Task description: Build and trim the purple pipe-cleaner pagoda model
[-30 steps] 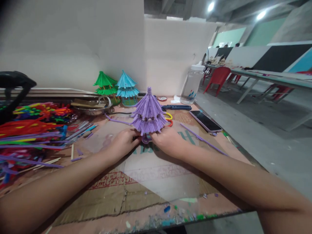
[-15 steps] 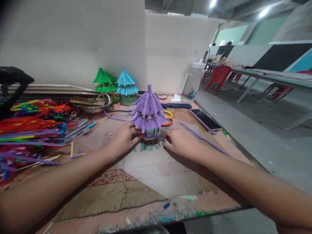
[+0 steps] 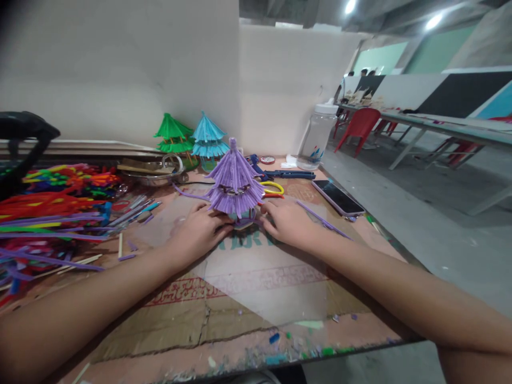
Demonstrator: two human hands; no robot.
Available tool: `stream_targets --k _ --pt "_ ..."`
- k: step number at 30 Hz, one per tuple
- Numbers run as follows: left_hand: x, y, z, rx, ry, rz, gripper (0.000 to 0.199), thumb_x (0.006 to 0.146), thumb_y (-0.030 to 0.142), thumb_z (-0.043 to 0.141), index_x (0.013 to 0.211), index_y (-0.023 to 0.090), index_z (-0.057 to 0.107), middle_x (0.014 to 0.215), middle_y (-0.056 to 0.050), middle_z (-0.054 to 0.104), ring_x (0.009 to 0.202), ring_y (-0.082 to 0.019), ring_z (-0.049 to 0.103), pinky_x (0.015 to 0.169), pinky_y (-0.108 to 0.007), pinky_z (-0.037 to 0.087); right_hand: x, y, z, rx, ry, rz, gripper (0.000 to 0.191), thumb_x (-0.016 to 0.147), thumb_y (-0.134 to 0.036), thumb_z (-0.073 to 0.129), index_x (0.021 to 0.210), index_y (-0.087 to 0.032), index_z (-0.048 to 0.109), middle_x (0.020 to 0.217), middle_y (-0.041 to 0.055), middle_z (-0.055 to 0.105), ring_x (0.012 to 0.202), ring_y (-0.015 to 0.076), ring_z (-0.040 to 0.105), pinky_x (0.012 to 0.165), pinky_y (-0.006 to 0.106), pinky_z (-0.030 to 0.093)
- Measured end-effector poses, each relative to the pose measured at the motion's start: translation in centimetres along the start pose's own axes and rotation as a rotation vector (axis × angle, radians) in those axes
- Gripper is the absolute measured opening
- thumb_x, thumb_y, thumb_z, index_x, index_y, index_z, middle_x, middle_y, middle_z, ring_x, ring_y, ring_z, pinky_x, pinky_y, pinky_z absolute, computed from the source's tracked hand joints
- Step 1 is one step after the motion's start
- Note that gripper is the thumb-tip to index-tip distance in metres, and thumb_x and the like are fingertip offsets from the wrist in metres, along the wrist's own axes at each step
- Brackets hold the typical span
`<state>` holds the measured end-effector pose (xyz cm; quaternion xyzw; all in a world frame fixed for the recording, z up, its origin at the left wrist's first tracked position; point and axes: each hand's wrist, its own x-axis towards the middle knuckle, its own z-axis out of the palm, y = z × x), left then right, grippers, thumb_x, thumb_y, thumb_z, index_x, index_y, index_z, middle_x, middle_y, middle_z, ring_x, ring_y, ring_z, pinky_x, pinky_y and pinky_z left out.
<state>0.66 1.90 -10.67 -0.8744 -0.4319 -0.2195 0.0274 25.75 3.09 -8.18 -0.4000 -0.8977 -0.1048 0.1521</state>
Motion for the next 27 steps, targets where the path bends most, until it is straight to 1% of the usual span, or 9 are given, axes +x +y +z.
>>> stream_targets --k 2,4,7,9,11,13,18,22,27 --pt "-0.1 0.0 0.1 -0.013 0.008 0.008 0.017 0.088 0.028 0.064 0.101 0.028 0.075 0.105 -0.004 0.073 0.104 -0.028 0.06 0.097 -0.045 0.036 -0.2 -0.5 0.2 0.032 0.072 -0.062 0.024 0.094 -0.034 0.053 0.101 -0.014 0.063 0.097 0.0145 0.069 0.092 0.0263 0.062 0.079 0.036 0.046" --pt "0.0 0.0 0.1 -0.017 0.013 0.011 0.018 0.088 0.027 0.064 0.103 0.029 0.074 0.106 -0.004 0.073 0.105 -0.028 0.06 0.096 -0.045 0.036 -0.3 -1.0 0.5 0.048 0.093 -0.132 0.029 0.094 -0.037 0.054 0.107 -0.013 0.063 0.1 0.0159 0.069 0.094 0.0278 0.063 0.08 0.039 0.048" --pt "0.1 0.0 0.2 0.02 0.014 0.009 0.018 0.089 0.028 0.063 0.103 0.028 0.073 0.11 -0.005 0.072 0.107 -0.029 0.06 0.096 -0.045 0.036 -0.1 -1.8 1.4 0.062 0.106 -0.19 0.025 0.095 -0.026 0.053 0.112 -0.013 0.065 0.105 0.0169 0.07 0.099 0.0278 0.063 0.085 0.042 0.049" --pt "0.1 0.1 0.3 0.042 0.013 0.007 0.018 0.089 0.027 0.062 0.104 0.027 0.073 0.112 -0.007 0.071 0.108 -0.029 0.06 0.096 -0.045 0.037 0.3 -2.0 2.1 0.083 0.096 -0.165 0.024 0.095 -0.018 0.051 0.112 -0.013 0.067 0.107 0.0161 0.07 0.099 0.0262 0.064 0.086 0.04 0.05" --pt "0.1 0.1 0.4 0.05 0.017 0.013 0.02 0.09 0.027 0.062 0.107 0.026 0.072 0.113 -0.007 0.071 0.11 -0.029 0.06 0.097 -0.045 0.037 0.7 -2.1 2.8 0.108 0.064 -0.11 0.025 0.095 -0.016 0.049 0.11 -0.014 0.069 0.105 0.0146 0.071 0.095 0.0242 0.065 0.084 0.037 0.051" --pt "0.1 0.1 0.5 0.054 0.026 0.023 0.021 0.09 0.026 0.062 0.109 0.024 0.071 0.113 -0.008 0.071 0.11 -0.029 0.059 0.098 -0.045 0.036 0.8 -2.1 3.2 0.112 0.055 -0.103 0.026 0.095 -0.014 0.048 0.107 -0.013 0.07 0.102 0.0142 0.071 0.092 0.0233 0.065 0.082 0.036 0.052" --pt "0.2 0.4 0.2 0.114 0.047 0.036 0.016 0.091 0.029 0.061 0.101 0.025 0.073 0.103 -0.007 0.073 0.106 -0.027 0.061 0.099 -0.045 0.034 0.4 -2.1 2.5 -0.075 0.033 -0.285 0.023 0.093 -0.012 0.05 0.103 -0.008 0.071 0.097 0.0173 0.067 0.095 0.0256 0.058 0.088 0.042 0.048" --pt "0.2 0.5 0.1 0.159 0.053 0.07 0.016 0.091 0.03 0.061 0.099 0.026 0.074 0.1 -0.004 0.074 0.1 -0.025 0.061 0.099 -0.045 0.033 0.2 -2.2 1.6 -0.185 -0.04 -0.337 0.022 0.093 -0.013 0.052 0.102 -0.007 0.071 0.095 0.0163 0.066 0.092 0.0253 0.057 0.089 0.043 0.045" --pt "-0.2 0.7 0.0 0.149 0.079 0.059 0.017 0.092 0.031 0.06 0.098 0.025 0.074 0.101 -0.006 0.072 0.103 -0.026 0.059 0.095 -0.044 0.037 0.2 -2.2 1.6 -0.232 -0.049 -0.372 0.021 0.091 -0.012 0.056 0.105 -0.005 0.07 0.093 0.015 0.067 0.09 0.0263 0.057 0.087 0.041 0.045"
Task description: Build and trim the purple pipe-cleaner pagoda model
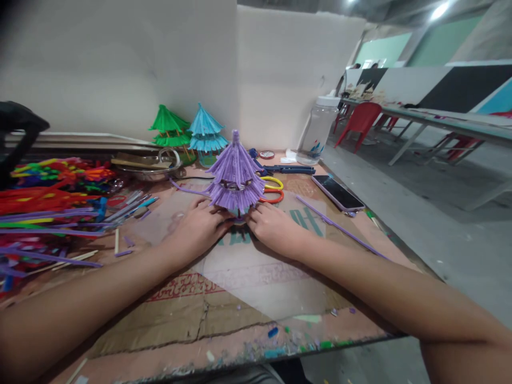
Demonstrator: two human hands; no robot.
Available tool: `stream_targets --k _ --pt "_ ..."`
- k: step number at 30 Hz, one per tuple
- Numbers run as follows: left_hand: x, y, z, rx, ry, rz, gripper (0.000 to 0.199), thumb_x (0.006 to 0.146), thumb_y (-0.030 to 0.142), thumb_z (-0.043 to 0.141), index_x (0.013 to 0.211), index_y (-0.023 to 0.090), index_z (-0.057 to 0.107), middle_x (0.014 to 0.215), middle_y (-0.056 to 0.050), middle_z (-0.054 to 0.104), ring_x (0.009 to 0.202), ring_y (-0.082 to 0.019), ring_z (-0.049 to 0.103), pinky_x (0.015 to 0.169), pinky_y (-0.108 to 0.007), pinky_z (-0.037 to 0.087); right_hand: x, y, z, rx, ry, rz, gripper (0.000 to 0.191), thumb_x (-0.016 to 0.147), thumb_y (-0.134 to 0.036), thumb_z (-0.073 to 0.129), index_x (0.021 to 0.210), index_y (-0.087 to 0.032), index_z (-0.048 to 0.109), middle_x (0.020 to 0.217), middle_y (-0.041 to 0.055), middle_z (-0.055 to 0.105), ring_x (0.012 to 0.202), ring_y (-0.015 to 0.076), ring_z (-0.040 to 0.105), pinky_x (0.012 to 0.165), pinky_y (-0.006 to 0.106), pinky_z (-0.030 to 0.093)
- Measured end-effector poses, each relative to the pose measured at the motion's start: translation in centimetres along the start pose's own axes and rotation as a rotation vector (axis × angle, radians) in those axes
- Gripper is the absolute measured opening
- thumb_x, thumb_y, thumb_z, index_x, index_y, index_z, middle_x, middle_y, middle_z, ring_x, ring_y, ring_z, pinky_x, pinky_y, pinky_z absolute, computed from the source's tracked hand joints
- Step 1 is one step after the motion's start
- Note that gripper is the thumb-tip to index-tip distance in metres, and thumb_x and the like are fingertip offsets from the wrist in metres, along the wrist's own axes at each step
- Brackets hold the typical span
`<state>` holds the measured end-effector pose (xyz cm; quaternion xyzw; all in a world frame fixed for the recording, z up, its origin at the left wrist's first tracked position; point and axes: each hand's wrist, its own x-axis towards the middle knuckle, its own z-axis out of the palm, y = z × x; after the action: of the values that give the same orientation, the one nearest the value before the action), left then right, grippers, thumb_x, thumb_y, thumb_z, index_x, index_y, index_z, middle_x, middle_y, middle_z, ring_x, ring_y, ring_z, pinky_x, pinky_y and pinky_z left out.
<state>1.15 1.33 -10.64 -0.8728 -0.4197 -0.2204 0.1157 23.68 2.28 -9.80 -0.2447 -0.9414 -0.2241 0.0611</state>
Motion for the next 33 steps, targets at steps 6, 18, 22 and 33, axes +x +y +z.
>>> stream_targets --k 6,18,22,33 --pt "0.0 0.5 0.1 -0.21 -0.081 -0.128 0.024 0.096 0.029 0.051 0.102 0.02 0.073 0.098 -0.007 0.075 0.087 -0.022 0.067 0.077 -0.032 0.045 0.1 0.1 0.2 0.043 -0.001 0.012 0.022 0.092 -0.013 0.054 0.106 -0.005 0.07 0.096 0.0164 0.067 0.095 0.0267 0.058 0.089 0.041 0.045" --pt "0.9 0.5 0.6 -0.297 -0.126 -0.288 0.024 0.092 0.035 0.056 0.094 0.019 0.074 0.08 -0.006 0.076 0.067 -0.018 0.065 0.06 -0.026 0.038 0.4 0.2 0.1 0.063 0.013 -0.004 0.026 0.096 -0.013 0.047 0.108 -0.004 0.068 0.095 0.0166 0.068 0.09 0.0254 0.061 0.088 0.042 0.046" --pt "1.3 0.6 0.6 -0.288 -0.171 -0.284 0.024 0.092 0.034 0.055 0.093 0.019 0.074 0.078 -0.006 0.075 0.065 -0.017 0.064 0.06 -0.026 0.038 0.4 0.2 0.2 0.081 0.008 -0.012 0.024 0.095 -0.014 0.05 0.106 -0.005 0.068 0.095 0.0158 0.068 0.09 0.0247 0.06 0.088 0.041 0.046" --pt "1.8 1.1 0.5 -0.151 -0.297 -0.285 0.029 0.095 0.039 0.051 0.1 0.021 0.073 0.09 -0.01 0.076 0.075 -0.022 0.07 0.066 -0.028 0.043 -0.5 0.3 0.4 0.075 0.097 0.023 0.017 0.092 -0.013 0.052 0.094 -0.007 0.068 0.089 0.0146 0.063 0.084 0.0241 0.054 0.077 0.038 0.045"
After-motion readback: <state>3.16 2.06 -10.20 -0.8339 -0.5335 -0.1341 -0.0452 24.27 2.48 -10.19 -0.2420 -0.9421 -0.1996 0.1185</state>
